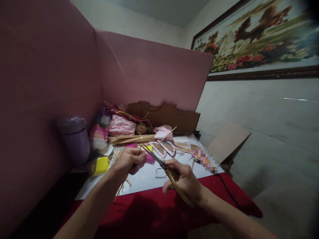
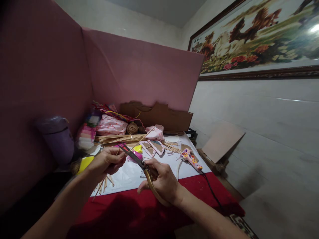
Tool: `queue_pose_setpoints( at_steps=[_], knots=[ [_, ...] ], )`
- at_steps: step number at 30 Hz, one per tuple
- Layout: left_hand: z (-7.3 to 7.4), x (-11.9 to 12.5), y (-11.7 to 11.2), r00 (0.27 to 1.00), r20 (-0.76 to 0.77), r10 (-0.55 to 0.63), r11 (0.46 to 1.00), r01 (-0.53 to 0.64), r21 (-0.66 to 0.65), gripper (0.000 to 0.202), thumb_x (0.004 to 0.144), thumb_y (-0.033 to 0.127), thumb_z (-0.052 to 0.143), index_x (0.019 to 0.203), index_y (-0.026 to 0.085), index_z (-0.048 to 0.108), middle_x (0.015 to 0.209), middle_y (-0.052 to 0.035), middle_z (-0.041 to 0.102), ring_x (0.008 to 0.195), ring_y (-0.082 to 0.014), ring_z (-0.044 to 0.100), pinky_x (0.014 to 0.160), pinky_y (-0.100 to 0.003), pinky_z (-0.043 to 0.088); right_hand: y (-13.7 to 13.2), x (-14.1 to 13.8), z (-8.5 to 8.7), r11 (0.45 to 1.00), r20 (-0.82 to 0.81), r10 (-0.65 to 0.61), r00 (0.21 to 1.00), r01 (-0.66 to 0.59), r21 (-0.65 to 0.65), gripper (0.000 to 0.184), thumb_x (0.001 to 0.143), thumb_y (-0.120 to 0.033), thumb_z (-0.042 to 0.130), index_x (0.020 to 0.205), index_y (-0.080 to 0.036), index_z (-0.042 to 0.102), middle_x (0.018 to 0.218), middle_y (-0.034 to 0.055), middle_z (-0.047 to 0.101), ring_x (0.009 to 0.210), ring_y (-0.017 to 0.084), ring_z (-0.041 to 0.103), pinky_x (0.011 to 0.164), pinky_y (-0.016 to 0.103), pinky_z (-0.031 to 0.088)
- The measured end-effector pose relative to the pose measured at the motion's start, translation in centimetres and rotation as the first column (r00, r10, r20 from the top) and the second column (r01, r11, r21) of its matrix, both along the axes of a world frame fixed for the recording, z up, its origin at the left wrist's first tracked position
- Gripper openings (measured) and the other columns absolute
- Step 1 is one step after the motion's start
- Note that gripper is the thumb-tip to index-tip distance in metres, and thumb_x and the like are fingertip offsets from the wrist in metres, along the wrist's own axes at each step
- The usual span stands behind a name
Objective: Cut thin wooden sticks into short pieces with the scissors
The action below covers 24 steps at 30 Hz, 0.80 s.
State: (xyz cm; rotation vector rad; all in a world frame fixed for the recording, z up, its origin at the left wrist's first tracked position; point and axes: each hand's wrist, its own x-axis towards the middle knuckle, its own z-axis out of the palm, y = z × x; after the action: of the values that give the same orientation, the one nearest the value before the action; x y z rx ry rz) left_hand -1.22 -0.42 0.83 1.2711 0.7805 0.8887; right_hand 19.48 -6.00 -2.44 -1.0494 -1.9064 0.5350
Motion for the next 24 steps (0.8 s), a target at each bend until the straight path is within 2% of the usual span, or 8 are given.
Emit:
queue_pose_setpoints(
  at_steps=[3,6,10,12,14,19,21,24],
  knots=[
    [-0.1,-0.1,0.1,0.999,0.005,-0.042,0.999,0.042,-0.008,0.033,0.06,0.033,0.067,0.051,0.018,0.039,0.04,0.0065,0.036,0.034,-0.0029,0.018,0.034,-0.019,0.007,0.0,0.0,0.3,1.0,0.012,-0.007,1.0,0.007,0.001,0.045,0.058,-0.038,0.078,0.09,-0.019,0.053,0.056,-0.0081,0.037,0.051,0.008,0.03,0.047,0.02,0.03],
    [-0.5,0.6,-0.2,0.972,-0.082,0.221,0.943,-0.192,0.273,0.026,0.07,0.038,0.061,0.059,0.017,0.052,0.045,0.0028,0.044,0.038,-0.0061,0.031,0.037,-0.019,0.019,-0.1,-0.2,0.4,0.997,-0.006,-0.047,0.999,0.046,-0.059,0.042,0.061,-0.039,0.076,0.089,-0.018,0.053,0.054,-0.0086,0.037,0.05,0.008,0.031,0.047,0.02,0.03],
    [-1.3,1.6,-0.8,0.8,-0.081,0.594,0.554,-0.334,0.763,0.018,0.077,0.031,0.056,0.066,0.017,0.061,0.064,-0.0031,0.058,0.061,-0.0117,0.049,0.057,-0.022,0.035,-0.4,-0.8,0.1,0.989,-0.054,-0.084,0.995,0.076,-0.13,0.041,0.064,-0.038,0.074,0.092,-0.019,0.052,0.052,-0.0087,0.041,0.049,0.008,0.033,0.046,0.02,0.03],
    [-1.4,1.6,-1.0,0.765,-0.085,0.638,0.48,-0.309,0.821,0.023,0.079,0.029,0.053,0.06,0.018,0.058,0.06,-0.0019,0.055,0.06,-0.0113,0.047,0.059,-0.022,0.034,-0.6,-1.0,0.1,0.988,-0.048,-0.101,0.994,0.095,-0.123,0.041,0.064,-0.038,0.075,0.092,-0.019,0.052,0.052,-0.0087,0.041,0.049,0.008,0.033,0.046,0.02,0.029],
    [-1.3,1.4,-1.0,0.794,-0.092,0.6,0.541,-0.319,0.778,0.029,0.079,0.029,0.053,0.053,0.017,0.052,0.052,0.0006,0.047,0.053,-0.0095,0.041,0.054,-0.022,0.031,-0.7,-1.1,0.1,0.991,-0.021,-0.102,0.995,0.1,-0.088,0.042,0.062,-0.038,0.076,0.091,-0.019,0.053,0.053,-0.0085,0.04,0.049,0.008,0.032,0.046,0.02,0.029],
    [-0.5,0.7,-0.6,0.967,-0.036,0.253,0.924,-0.231,0.304,0.032,0.069,0.037,0.063,0.052,0.016,0.047,0.042,0.0053,0.036,0.039,-0.0051,0.027,0.039,-0.02,0.018,-0.5,-0.4,0.0,0.997,0.015,-0.08,0.997,0.08,0.01,0.047,0.059,-0.041,0.078,0.093,-0.019,0.055,0.059,-0.0064,0.042,0.051,0.008,0.032,0.047,0.021,0.032],
    [-0.2,0.6,-0.5,0.991,0.012,0.13,0.984,-0.131,0.117,0.034,0.063,0.041,0.068,0.052,0.017,0.046,0.039,0.0065,0.035,0.034,-0.0036,0.022,0.035,-0.019,0.012,-0.3,-0.2,-0.1,0.998,0.009,-0.052,0.999,0.052,0.029,0.05,0.058,-0.042,0.078,0.095,-0.019,0.055,0.06,-0.0063,0.042,0.051,0.009,0.032,0.046,0.021,0.031],
    [-0.1,0.8,-0.3,0.998,0.055,0.014,1.0,-0.014,-0.014,0.039,0.057,0.042,0.072,0.051,0.018,0.042,0.038,0.0063,0.038,0.032,-0.0024,0.017,0.033,-0.019,0.008,-0.2,0.0,-0.1,1.0,-0.006,-0.013,1.0,0.014,0.02,0.05,0.058,-0.042,0.078,0.095,-0.019,0.054,0.059,-0.007,0.04,0.051,0.008,0.03,0.046,0.02,0.03]
  ],
)
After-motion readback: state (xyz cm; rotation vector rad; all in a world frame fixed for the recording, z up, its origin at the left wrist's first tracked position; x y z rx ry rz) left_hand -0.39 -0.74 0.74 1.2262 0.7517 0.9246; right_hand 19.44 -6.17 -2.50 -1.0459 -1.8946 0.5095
